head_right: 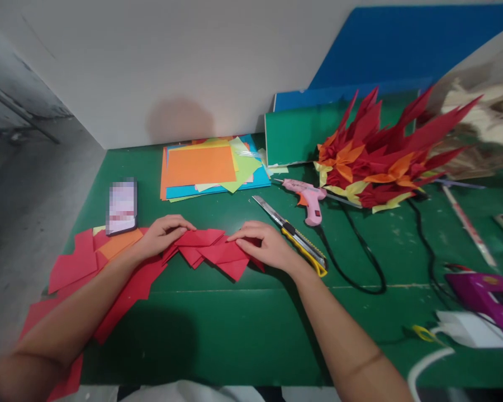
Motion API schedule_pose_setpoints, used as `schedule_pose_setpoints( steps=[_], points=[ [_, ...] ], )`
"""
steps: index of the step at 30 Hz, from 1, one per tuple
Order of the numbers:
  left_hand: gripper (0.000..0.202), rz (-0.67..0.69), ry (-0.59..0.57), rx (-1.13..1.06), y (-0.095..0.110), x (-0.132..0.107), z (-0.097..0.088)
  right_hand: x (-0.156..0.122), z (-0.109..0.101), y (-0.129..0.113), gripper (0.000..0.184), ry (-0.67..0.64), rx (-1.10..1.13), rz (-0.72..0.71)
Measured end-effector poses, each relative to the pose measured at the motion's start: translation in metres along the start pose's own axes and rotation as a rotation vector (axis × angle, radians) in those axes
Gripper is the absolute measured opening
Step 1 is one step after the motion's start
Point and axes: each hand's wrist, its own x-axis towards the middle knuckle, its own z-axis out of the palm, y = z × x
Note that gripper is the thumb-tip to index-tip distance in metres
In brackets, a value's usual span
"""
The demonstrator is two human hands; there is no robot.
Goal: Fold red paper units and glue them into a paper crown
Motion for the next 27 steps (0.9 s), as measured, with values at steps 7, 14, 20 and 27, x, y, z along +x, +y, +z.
schedule_pose_setpoints(
  steps=[7,14,20,27],
  points=[
    [0.029,0.094,-0.051,0.074,0.003,-0.002,0.001,0.003,0.007,0.005,0.020,0.108,-0.086,0.026],
    [0.043,0.162,0.005,0.308,0.010,-0.007,0.008,0.004,0.014,0.010,0.020,0.116,-0.197,-0.003],
    [0.037,0.186,-0.030,0.368,0.018,-0.008,0.018,0.005,0.018,0.009,0.021,0.134,-0.225,-0.007],
    [0.034,0.350,-0.047,0.495,0.016,-0.008,0.019,0.005,0.019,0.008,0.021,0.134,-0.250,0.001]
  ],
)
